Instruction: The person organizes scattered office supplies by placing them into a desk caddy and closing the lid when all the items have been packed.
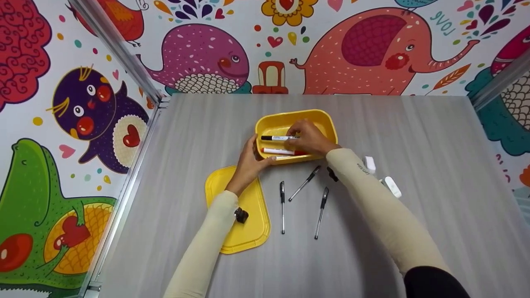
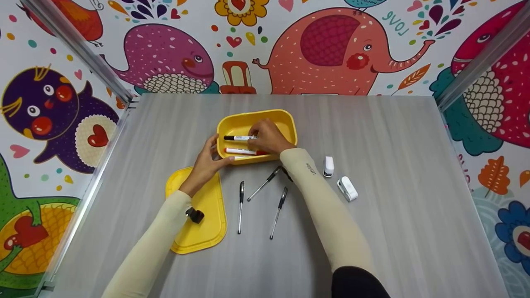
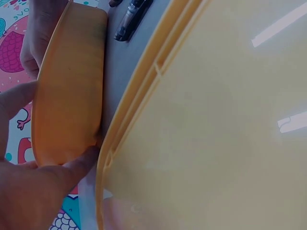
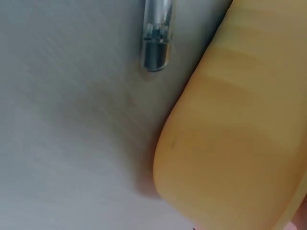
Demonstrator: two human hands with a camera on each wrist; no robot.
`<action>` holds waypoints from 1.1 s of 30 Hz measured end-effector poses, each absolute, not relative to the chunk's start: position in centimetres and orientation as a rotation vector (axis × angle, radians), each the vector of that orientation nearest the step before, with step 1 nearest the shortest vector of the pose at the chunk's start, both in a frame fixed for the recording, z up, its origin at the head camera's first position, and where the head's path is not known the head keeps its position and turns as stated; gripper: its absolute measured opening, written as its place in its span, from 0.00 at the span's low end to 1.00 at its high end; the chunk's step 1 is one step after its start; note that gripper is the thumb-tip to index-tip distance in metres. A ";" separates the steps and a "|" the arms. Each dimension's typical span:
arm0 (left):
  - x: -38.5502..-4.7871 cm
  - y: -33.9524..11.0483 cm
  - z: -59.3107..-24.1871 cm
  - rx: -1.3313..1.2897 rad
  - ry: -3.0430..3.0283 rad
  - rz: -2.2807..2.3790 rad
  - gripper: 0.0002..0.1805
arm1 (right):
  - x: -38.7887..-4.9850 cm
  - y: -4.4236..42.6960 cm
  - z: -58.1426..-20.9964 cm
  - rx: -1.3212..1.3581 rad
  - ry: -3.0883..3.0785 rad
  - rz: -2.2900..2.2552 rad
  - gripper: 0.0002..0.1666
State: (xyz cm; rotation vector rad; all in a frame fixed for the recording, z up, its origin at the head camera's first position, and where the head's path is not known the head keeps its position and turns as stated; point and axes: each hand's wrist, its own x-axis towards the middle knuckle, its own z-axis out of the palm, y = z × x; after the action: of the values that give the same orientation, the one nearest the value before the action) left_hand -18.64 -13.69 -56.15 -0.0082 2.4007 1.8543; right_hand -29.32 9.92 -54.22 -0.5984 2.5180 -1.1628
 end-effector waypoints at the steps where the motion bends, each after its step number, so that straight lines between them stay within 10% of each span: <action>1: -18.6 -13.7 -56.2 -0.004 2.401 1.855 0.56 | -29.4 9.8 -54.2 -0.616 2.523 -1.145 0.11; 33: -18.7 -13.8 -56.4 0.007 2.403 1.857 0.57 | -27.1 13.0 -53.8 -0.639 2.651 -1.246 0.20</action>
State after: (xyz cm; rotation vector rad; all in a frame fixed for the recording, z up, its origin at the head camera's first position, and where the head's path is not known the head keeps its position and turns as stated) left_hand -18.70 -13.83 -56.37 0.0073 2.4034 1.8565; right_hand -27.11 13.03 -53.83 -0.6389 2.6510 -1.2458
